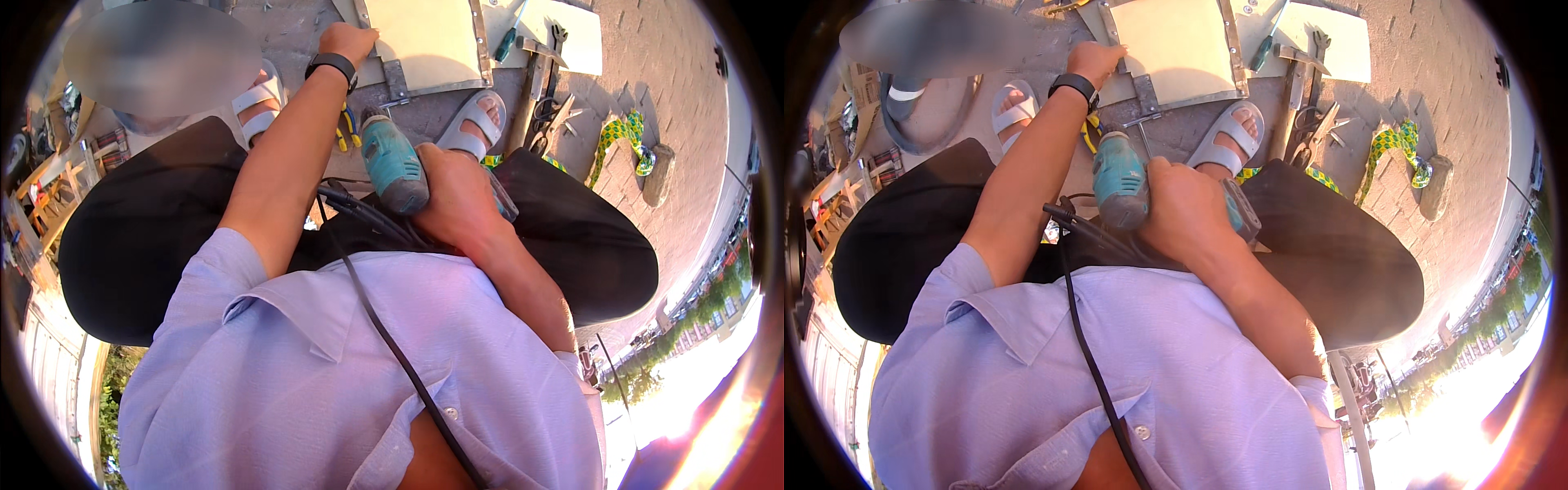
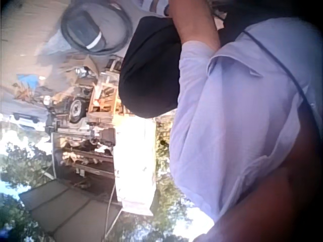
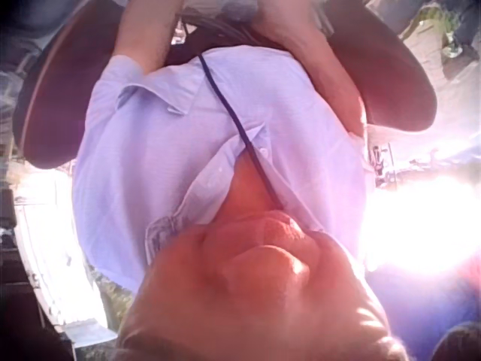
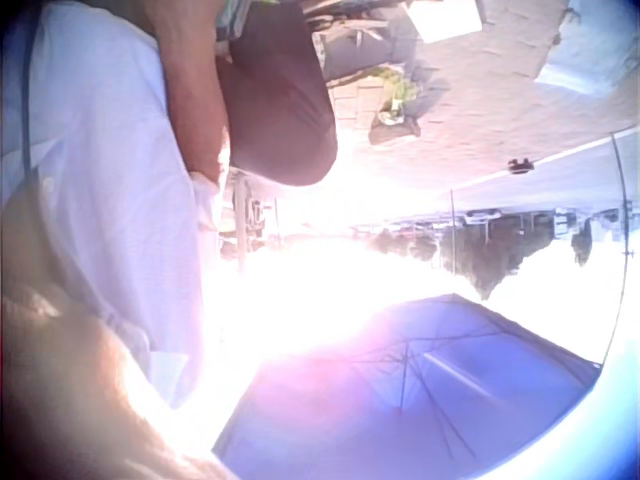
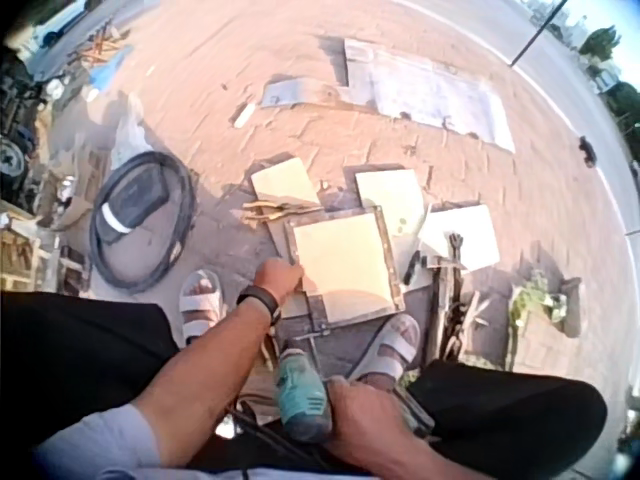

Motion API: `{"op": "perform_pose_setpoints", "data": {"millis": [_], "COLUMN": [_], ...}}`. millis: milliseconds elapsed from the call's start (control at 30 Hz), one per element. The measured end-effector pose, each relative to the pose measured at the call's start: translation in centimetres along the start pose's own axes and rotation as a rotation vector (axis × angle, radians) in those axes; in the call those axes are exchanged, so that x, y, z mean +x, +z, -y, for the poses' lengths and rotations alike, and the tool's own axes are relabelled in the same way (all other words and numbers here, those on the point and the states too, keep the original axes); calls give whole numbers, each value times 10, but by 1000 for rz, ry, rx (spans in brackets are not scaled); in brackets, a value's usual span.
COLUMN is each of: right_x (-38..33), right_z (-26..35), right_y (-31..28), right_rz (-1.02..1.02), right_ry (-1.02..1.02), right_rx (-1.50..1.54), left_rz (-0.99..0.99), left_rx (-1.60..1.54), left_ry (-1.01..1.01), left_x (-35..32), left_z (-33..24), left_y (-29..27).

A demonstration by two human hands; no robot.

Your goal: The person sits on the ground and uses a power drill to drive screws into the corners of a rectangular frame. They repeatedly position the drill, fasten the screws, and inspect the frame's alignment and stability.

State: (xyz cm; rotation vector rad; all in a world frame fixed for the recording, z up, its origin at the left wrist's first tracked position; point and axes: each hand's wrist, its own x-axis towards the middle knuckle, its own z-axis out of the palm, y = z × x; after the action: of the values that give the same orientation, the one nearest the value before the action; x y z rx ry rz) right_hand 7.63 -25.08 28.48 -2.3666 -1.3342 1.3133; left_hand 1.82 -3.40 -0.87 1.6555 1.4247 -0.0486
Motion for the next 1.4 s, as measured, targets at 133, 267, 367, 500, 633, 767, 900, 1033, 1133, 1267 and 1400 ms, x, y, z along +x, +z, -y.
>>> {"op": "perform_pose_setpoints", "data": {"millis": [133, 267, 367, 500, 633, 767, 900, 1033, 1133, 1267, 1400], "right_x": [-5, -5, -7, -10, -13, -18, -26, -33, -37, -42, -46], "right_z": [-2, -8, -12, -14, -16, -16, -16, -12, -12, -14, -18], "right_y": [-7, -5, -4, -5, -4, -2, -2, -5, -3, -3, -6], "right_rz": [4, -37, -56, -75, -99, -115, -103, -124, -114, -136, -144], "right_ry": [0, -43, -40, -60, -88, -121, -136, -163, -170, -206, -213], "right_rx": [-11, 0, -12, -9, 14, 9, 45, 23, 22, 17, 16], "left_rz": [-25, 19, -1, 262, 355, 409, 339, 278, 194, 154, 166], "left_rx": [-107, -178, -343, -534, -701, -727, -806, -997, -1126, -1305, -1367], "left_ry": [-45, -1, -168, -286, -242, -235, -180, -162, -177, -286, -419], "left_x": [4, 18, -9, -6, 0, -18, -23, -31, -38, -50, -63], "left_z": [-11, -12, -41, -51, -49, -72, -79, -83, -81, -80, -77], "left_y": [13, 20, 21, 3, 3, -14, -32, -54, -61, -50, -23]}}
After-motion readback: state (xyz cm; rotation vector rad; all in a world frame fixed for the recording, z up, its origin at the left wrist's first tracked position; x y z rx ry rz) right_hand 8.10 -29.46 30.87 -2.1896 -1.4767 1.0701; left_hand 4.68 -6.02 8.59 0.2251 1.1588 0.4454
